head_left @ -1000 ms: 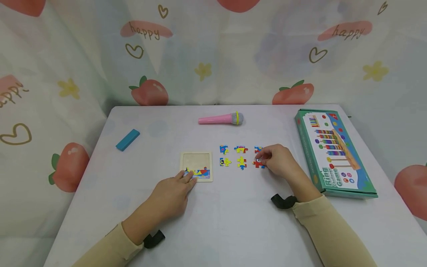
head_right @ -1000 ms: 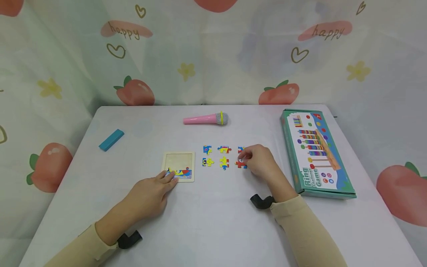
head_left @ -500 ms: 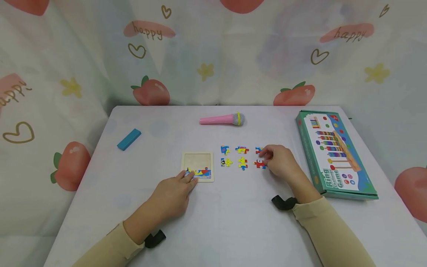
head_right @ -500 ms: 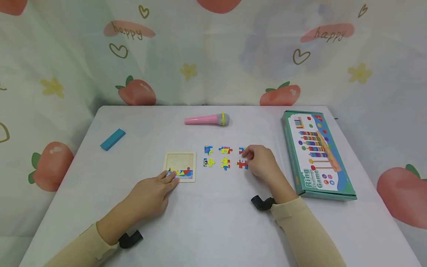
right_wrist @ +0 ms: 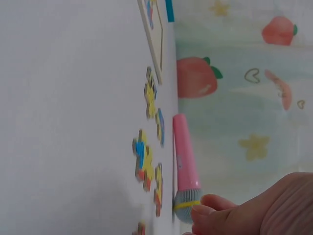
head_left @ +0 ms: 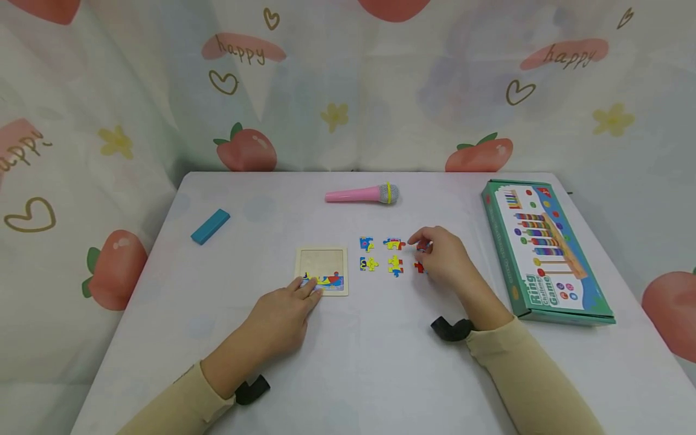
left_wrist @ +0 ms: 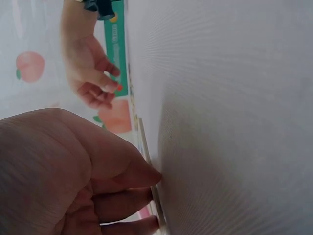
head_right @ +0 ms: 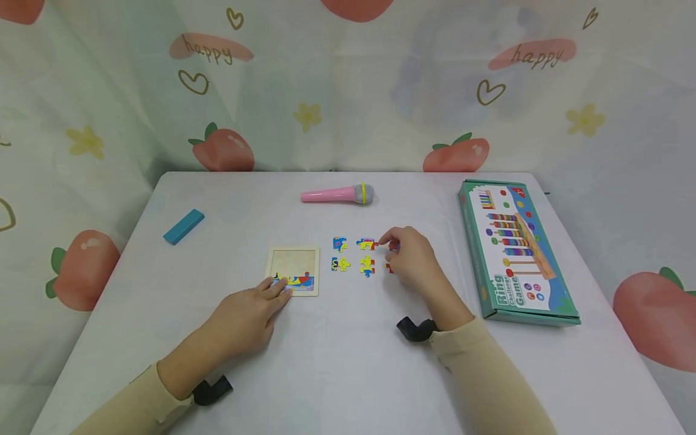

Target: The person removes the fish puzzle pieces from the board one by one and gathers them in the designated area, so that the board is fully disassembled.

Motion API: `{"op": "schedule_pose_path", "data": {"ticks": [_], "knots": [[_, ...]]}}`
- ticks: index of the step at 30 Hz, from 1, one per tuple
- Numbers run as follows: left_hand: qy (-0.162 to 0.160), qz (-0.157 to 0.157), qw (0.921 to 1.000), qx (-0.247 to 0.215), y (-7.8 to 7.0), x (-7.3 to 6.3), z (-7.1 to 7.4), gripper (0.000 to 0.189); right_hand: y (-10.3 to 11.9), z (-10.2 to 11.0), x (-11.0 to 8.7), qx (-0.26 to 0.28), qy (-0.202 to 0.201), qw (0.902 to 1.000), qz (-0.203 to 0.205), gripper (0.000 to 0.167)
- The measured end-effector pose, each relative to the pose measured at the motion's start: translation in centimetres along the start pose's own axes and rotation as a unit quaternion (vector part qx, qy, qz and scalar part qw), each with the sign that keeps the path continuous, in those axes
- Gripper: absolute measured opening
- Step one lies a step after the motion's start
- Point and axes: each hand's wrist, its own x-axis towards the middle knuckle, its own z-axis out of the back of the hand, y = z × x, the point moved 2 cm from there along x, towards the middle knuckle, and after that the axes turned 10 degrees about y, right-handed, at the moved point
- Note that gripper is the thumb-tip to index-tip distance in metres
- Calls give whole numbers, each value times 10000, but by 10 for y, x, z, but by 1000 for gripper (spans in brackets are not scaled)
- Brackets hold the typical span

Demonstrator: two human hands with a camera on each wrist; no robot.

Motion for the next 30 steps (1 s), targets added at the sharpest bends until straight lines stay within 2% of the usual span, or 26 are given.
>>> {"op": "schedule_pose_path", "data": {"ticks": [9,15,21,24,30], "knots": [[-85,-50,9999,72,1,2,2,48,49,-21,0,549,93,9966,602,31],[-306,-151,9993,-151,5,3,3,44,78,-49,1,707,539,9894,1145,30],[-595,-228,9973,-356,11,0,3,42,98,-78,8,766,934,9795,1611,28],[-650,-279,9967,-407,14,-1,3,43,106,-90,12,861,1100,9753,1709,29],[-512,-226,9981,-239,21,-8,2,45,114,-108,17,941,1309,9684,1903,32]]}}
